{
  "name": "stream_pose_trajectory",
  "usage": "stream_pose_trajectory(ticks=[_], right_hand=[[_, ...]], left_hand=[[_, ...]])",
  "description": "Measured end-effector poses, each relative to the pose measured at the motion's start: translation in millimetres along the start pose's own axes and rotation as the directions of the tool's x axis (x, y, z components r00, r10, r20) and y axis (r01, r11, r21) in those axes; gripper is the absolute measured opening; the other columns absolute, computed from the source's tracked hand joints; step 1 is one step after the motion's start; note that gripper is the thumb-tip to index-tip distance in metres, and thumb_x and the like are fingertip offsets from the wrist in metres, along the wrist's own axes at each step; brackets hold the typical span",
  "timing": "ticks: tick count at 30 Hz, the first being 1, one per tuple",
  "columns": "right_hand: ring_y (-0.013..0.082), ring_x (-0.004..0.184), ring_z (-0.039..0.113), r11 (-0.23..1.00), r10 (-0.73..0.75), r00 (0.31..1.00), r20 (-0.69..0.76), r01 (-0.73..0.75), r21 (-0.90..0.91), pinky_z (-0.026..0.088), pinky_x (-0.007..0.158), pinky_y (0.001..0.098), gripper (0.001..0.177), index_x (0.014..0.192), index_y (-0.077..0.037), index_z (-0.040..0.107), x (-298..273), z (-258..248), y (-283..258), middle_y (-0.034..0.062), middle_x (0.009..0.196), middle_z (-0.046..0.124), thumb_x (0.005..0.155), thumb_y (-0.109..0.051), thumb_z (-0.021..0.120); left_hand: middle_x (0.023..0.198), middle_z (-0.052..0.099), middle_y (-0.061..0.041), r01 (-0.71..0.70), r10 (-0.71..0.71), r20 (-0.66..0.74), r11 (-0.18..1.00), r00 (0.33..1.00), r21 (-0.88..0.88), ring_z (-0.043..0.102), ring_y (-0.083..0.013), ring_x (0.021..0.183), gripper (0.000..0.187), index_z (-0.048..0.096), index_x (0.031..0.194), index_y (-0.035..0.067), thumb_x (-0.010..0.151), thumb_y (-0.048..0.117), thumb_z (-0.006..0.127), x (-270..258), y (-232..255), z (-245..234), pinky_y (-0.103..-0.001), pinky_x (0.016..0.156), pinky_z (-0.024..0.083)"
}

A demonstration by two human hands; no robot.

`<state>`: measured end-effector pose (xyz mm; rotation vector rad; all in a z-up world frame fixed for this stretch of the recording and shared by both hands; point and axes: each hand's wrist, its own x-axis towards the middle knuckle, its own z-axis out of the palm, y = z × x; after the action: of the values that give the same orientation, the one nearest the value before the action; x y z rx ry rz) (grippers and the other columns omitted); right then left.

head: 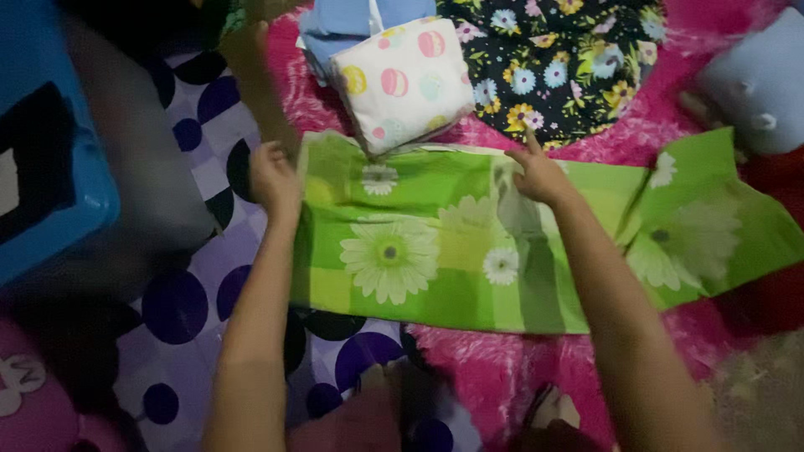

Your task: The person folds a red towel, a green floral sheet, and a black floral sheet on a pink rug, stacking each neatly after folding.

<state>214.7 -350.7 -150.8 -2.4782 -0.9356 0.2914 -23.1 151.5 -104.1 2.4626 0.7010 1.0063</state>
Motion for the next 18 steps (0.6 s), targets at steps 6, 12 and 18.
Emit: stream_pose_trajectory(ticks=[6,12,18], right_hand=[[0.0431,0.115,0.065,0.919,0.203,0.927,0.315,-0.070,-0.388,0.053,0.097,0.0529,0.045,0.136,-0.015,0.064,-23.1,-109.2,-0.6,0.0173,0.143,0.061,0.091,-0.016,0.060],[0.0408,0.113,0.066,0.911,0.351,0.902,0.250,-0.267,-0.314,0.052,0.098,0.0514,0.045,0.138,-0.015,0.064,-110.4,-168.7,29.4,0.0209,0.123,0.070,0.094,-0.024,0.063],[0.0354,0.118,0.063,0.877,0.312,0.928,-0.203,-0.364,-0.314,0.046,0.106,0.0531,0.032,0.121,-0.011,0.070,-228.4,-155.0,82.2,0.0126,0.129,0.069,0.091,-0.019,0.066]], left_hand=[[0.098,0.067,-0.016,-0.654,0.508,0.730,0.749,0.457,-0.111,0.065,-0.0371,0.098,0.015,0.073,0.090,0.010,0.077,0.016,0.072,-41.0,163.0,54.9,-0.051,0.080,0.051],[0.107,0.068,-0.010,-0.708,0.668,0.732,0.579,0.129,-0.404,0.061,-0.0299,0.114,0.022,0.073,0.098,0.014,0.079,0.025,0.071,-140.9,306.5,115.0,-0.053,0.086,0.049],[0.119,0.066,-0.014,-0.345,0.451,0.865,0.865,0.218,-0.364,0.059,-0.0342,0.118,0.044,0.066,0.123,0.010,0.086,0.033,0.072,-236.1,373.3,163.3,-0.054,0.098,0.047]])
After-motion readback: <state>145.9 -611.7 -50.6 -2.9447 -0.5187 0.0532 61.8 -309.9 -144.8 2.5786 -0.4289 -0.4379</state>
